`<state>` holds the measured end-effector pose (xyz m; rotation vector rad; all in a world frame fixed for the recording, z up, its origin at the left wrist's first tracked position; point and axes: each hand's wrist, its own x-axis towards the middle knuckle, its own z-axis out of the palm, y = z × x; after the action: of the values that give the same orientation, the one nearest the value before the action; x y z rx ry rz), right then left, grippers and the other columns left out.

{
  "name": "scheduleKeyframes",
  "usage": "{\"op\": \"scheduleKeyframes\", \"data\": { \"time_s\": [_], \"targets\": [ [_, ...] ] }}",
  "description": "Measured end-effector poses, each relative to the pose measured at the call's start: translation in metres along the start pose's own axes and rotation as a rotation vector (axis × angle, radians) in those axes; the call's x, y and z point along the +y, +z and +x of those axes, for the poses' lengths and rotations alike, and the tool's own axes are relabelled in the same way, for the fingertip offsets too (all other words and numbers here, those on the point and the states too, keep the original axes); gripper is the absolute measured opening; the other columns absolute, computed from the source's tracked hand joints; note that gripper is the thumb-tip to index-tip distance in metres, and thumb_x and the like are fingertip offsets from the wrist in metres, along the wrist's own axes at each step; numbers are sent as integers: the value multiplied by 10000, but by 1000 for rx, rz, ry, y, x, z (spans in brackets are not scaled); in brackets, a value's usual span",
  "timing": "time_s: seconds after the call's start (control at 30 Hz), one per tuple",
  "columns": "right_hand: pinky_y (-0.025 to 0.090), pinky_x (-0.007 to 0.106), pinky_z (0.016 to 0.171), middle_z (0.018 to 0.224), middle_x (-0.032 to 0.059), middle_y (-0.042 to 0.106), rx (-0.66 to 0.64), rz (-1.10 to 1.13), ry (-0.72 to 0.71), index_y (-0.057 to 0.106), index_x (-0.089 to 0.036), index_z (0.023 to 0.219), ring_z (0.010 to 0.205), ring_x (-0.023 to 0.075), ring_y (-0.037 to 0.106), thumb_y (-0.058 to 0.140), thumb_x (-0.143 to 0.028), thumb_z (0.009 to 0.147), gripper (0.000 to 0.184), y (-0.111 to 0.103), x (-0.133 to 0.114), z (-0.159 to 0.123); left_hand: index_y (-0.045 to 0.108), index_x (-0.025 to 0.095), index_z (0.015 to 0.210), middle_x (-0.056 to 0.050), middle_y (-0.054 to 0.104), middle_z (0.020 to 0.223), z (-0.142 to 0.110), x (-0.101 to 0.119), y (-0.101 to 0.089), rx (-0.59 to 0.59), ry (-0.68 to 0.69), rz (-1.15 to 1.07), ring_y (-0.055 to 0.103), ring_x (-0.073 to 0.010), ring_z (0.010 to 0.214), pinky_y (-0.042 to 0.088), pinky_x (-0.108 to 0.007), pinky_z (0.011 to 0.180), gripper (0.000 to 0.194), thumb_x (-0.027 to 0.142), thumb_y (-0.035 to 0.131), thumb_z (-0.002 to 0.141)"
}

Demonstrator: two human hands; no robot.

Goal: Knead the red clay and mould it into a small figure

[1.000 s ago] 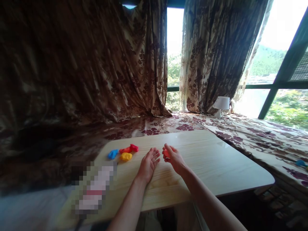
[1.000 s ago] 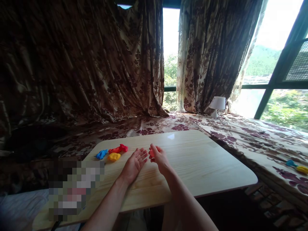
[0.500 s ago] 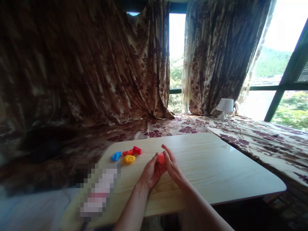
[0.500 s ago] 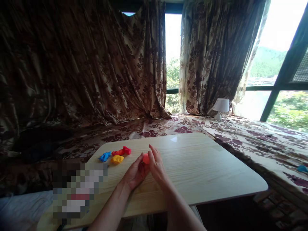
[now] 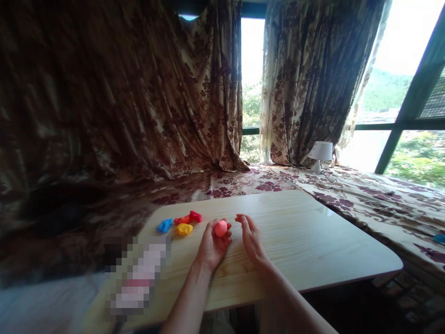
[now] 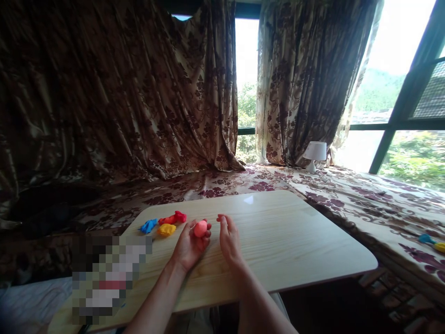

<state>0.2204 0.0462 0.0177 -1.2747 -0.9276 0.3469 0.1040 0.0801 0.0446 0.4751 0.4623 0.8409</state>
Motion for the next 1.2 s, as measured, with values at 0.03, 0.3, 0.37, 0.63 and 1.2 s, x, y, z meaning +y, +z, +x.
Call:
{"op": "scheduleKeyframes", "data": {
  "time_s": [0.03,0.3,0.37,0.63,1.2],
  "targets": [
    [427,355,849,905,70,688,-9,-13,-8,654,-178,918,896,219,601,408,-422,854,352,0,0,0,558,127,888,-38,614,685,0,0,0,-6,21,-1,541,-75,464,431,-155,370,151,264,511,848],
    [459,327,775,865,60,684,-59,-35,-28,646,-187,920,869,212,608,402,-417,864,340,1,6,-2,546,145,851,31,534,597,2,-1,-2,-19,80,9,458,-34,391,392,-131,353,187,330,568,834],
    [464,323,762,870,60,683,-58,-29,-26,647,-188,906,865,210,610,405,-416,861,336,1,7,-1,561,144,917,-21,610,698,2,-1,-1,-34,53,-19,606,-104,557,524,-214,503,215,344,558,838],
    [462,319,744,825,58,673,5,-33,-36,638,-174,911,817,200,609,404,-403,852,332,0,4,-1,585,141,926,-30,641,670,-1,0,0,39,10,46,618,-118,506,483,-189,405,159,270,549,840],
    [437,334,818,848,51,665,33,-147,-161,628,-191,891,849,192,590,388,-338,877,282,0,-1,-4,493,161,676,43,504,520,0,-4,-1,-26,41,99,492,-64,399,418,-161,370,314,434,576,806]
  ]
}}
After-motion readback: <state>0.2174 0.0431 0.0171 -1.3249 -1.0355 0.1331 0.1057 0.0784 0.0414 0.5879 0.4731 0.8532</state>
